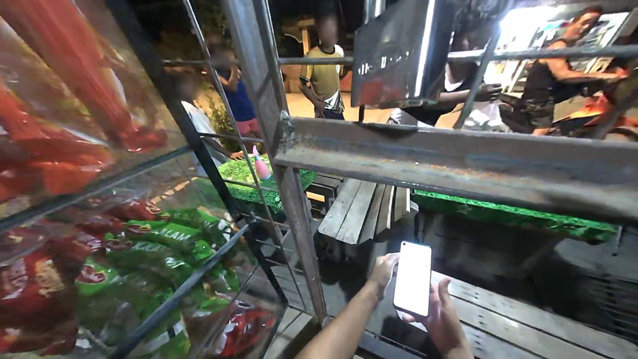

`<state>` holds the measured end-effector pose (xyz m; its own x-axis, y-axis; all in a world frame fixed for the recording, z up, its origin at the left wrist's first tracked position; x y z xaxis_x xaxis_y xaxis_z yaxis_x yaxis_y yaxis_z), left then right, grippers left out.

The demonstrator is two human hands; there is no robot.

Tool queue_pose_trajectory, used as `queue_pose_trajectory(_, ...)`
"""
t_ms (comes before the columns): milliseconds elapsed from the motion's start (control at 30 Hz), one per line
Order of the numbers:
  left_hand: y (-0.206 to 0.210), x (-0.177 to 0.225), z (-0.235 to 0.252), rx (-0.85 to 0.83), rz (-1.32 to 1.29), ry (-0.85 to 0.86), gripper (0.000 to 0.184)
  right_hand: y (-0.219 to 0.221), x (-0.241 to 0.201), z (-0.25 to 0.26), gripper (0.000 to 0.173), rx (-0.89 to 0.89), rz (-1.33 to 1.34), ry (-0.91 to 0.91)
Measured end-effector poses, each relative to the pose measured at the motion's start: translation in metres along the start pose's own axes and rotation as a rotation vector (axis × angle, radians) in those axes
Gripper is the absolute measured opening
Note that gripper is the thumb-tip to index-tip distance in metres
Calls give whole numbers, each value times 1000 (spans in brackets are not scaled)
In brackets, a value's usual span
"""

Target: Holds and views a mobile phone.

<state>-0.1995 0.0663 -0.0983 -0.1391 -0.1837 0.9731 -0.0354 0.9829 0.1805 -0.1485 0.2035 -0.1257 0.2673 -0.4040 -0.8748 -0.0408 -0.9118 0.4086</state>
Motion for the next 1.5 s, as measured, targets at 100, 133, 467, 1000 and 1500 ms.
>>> queue_pose_trajectory(100, 1, 1, 0, -2, -15, -7, 37, -1, -2, 0, 79, -3, 5, -4)
queue_pose_trajectory(133, 2, 0, 1, -6, -19, -12, 37, -2, -2, 1, 79, -2, 8, -8)
queue_pose_trajectory(467, 2, -8, 6, -31, -47, -49, 33, -4, -1, 0, 79, 16, -7, -2)
queue_pose_trajectory(1000, 3, -4, 3, -19, -38, -72, 34, -3, -2, 2, 83, -9, -22, -28)
queue_pose_trajectory(1500, 4, -6, 6, 0, -49, -71, 33, -5, -3, 2, 88, -33, 10, -3)
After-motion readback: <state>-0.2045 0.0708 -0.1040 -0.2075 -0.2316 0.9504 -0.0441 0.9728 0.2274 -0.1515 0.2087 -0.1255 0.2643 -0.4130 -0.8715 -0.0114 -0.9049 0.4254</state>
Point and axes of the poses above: each hand's wrist, its own z-axis towards the middle knuckle, its own y-axis out of the palm, x = y × z, the point moved 7 cm from there along z, towards the middle knuckle, and after that the axes turned 3 degrees about x, right-handed, at the moved point
